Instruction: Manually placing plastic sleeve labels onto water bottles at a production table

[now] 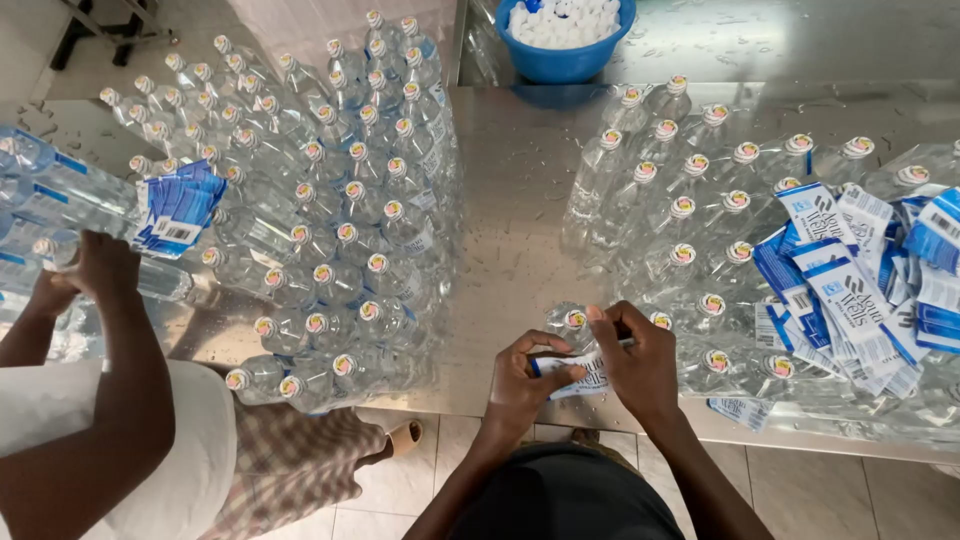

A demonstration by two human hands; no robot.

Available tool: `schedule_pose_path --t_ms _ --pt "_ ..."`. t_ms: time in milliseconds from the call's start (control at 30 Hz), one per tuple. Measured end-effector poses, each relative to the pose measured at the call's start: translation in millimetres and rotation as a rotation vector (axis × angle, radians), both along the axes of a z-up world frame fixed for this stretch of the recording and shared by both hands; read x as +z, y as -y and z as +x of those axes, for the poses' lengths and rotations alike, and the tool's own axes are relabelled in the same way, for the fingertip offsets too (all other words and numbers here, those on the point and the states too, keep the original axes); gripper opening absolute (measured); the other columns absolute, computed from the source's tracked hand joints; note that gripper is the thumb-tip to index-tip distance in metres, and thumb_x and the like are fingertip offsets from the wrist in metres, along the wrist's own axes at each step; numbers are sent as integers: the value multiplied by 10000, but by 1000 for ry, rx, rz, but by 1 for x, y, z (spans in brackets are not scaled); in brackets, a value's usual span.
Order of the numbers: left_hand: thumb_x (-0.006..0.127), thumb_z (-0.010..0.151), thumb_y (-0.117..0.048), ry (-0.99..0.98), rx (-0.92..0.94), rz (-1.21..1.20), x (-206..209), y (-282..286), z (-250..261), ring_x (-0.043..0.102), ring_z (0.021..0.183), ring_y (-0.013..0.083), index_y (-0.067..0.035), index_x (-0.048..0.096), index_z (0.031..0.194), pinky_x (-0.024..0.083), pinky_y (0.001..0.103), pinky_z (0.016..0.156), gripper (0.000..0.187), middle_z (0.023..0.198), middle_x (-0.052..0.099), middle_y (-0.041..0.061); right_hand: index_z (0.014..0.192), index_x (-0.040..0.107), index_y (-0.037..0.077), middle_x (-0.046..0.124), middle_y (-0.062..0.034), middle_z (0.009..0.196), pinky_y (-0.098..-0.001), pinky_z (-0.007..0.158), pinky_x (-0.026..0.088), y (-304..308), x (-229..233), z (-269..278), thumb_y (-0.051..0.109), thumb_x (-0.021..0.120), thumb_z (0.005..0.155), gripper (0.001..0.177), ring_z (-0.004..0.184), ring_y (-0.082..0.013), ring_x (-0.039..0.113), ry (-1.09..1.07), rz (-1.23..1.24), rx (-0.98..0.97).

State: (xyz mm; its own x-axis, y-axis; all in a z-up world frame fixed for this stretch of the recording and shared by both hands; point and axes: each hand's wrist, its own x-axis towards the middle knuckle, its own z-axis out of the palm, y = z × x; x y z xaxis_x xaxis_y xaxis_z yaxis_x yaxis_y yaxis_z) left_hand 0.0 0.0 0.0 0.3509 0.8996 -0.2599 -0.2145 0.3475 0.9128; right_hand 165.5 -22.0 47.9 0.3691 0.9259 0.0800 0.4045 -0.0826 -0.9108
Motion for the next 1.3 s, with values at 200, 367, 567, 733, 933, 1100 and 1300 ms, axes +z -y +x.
schedule_pose_path --t_ms 200,367,567,733,933,1100,1300 --pt "1035 717 -93 76 41 23 1 -6 2 731 708 66 34 758 1013 603 195 678 425 795 806 114 1104 794 41 711 -166 835 -417 775 572 2 1 7 187 739 1057 163 785 -233 676 -46 136 91" --pt "1014 731 -128 13 47 33 6 1 2 768 735 121 -17 780 958 625 242 682 345 816 818 94 1164 804 104 773 -108 1091 -419 872 591 15 2 26 225 742 1013 203 993 -294 758 110 189 300" --pt "1020 714 -147 -66 36 24 -10 0 10 769 772 128 -71 799 870 612 272 705 281 819 810 41 1132 915 179 885 20 1062 -298 719 479 22 11 39 322 796 914 286 759 -142 634 -67 -289 280" --pt "967 813 -185 -67 15 -35 7 -1 15 716 759 116 -34 859 932 541 275 652 220 831 805 39 1258 897 135 831 -121 1018 -343 761 500 16 -5 36 234 764 953 347 852 -236 737 -297 -493 106" --pt "714 1024 -504 -12 -18 145 -19 6 19 618 853 98 -101 770 1026 477 279 757 407 911 713 -16 1013 771 76 769 -49 822 -329 629 451 30 -31 3 265 786 991 190 694 -146 607 -181 -225 -179" --pt "513 1085 -620 271 144 -65 13 1 27 389 579 106 -172 420 713 332 276 562 590 655 405 -14 607 628 213 586 39 551 -409 537 384 45 -60 -32 784 513 942 672 490 -163 570 519 -207 411" --pt "524 1127 -385 147 323 -322 -81 27 52 467 837 81 -225 484 859 456 339 830 314 846 492 -68 551 521 132 539 6 537 -428 524 375 3 -65 -1 615 172 1084 800 537 -220 568 815 -479 427"
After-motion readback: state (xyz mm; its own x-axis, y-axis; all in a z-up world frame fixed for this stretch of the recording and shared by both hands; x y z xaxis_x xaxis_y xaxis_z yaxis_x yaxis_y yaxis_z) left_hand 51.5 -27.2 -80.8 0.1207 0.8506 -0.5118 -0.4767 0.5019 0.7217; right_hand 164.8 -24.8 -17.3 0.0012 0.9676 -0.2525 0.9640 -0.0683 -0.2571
